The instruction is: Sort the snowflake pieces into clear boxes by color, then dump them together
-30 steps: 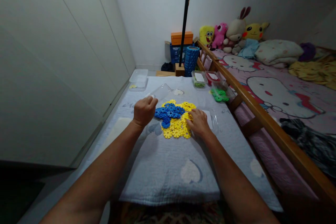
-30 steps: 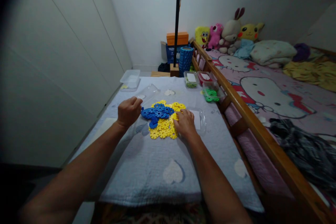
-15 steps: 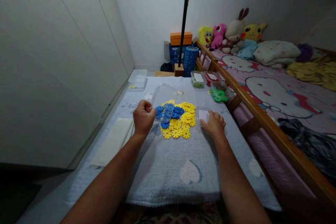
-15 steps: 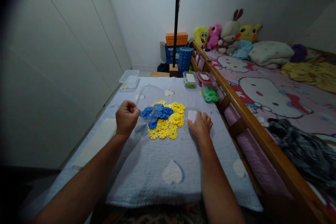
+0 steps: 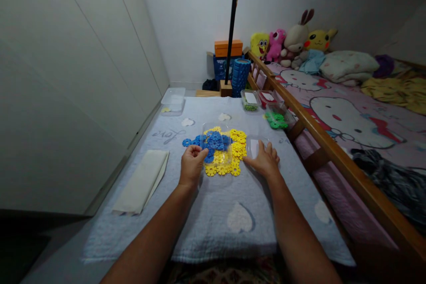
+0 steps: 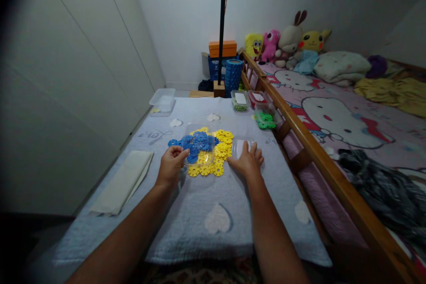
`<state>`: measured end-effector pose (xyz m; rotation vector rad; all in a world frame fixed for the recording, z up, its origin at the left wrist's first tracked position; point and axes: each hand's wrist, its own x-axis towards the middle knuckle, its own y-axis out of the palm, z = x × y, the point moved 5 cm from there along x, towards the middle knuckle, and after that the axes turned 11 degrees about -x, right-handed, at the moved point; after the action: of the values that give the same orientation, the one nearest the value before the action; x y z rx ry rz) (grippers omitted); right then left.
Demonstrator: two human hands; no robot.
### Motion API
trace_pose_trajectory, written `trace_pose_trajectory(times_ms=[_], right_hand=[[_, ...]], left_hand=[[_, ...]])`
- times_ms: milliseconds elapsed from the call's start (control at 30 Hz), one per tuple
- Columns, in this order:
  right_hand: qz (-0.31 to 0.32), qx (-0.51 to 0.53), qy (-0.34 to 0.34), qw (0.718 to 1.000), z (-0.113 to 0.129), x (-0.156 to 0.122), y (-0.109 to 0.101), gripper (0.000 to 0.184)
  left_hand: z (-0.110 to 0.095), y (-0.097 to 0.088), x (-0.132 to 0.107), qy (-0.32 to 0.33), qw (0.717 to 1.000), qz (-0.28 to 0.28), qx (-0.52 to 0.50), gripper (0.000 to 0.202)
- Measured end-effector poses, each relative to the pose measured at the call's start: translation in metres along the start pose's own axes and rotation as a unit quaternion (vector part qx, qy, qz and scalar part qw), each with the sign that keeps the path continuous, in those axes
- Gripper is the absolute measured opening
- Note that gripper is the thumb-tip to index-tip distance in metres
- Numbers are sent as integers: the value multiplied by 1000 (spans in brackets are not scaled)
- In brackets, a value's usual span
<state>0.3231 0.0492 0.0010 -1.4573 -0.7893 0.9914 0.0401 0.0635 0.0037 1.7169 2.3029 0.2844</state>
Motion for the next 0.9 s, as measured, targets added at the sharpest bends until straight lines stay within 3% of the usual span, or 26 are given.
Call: trace_pose_trajectory(times_ms=[233, 400, 667, 900], right_hand=[[-25, 19, 2, 1000, -7, 2, -3, 96], [-98, 76, -1, 992, -8, 0, -22, 86], [-171, 117, -195, 959, 68, -52, -52, 80], [-158, 98, -208, 960, 102, -70, -47, 78]], left_hand=[[3, 9, -10, -37, 998, 44, -19, 40], [4, 12, -14, -58, 996, 56, -25, 38], [5, 17, -17, -79, 995, 58, -32, 42], [7, 19, -21, -120, 989, 56, -69, 49]])
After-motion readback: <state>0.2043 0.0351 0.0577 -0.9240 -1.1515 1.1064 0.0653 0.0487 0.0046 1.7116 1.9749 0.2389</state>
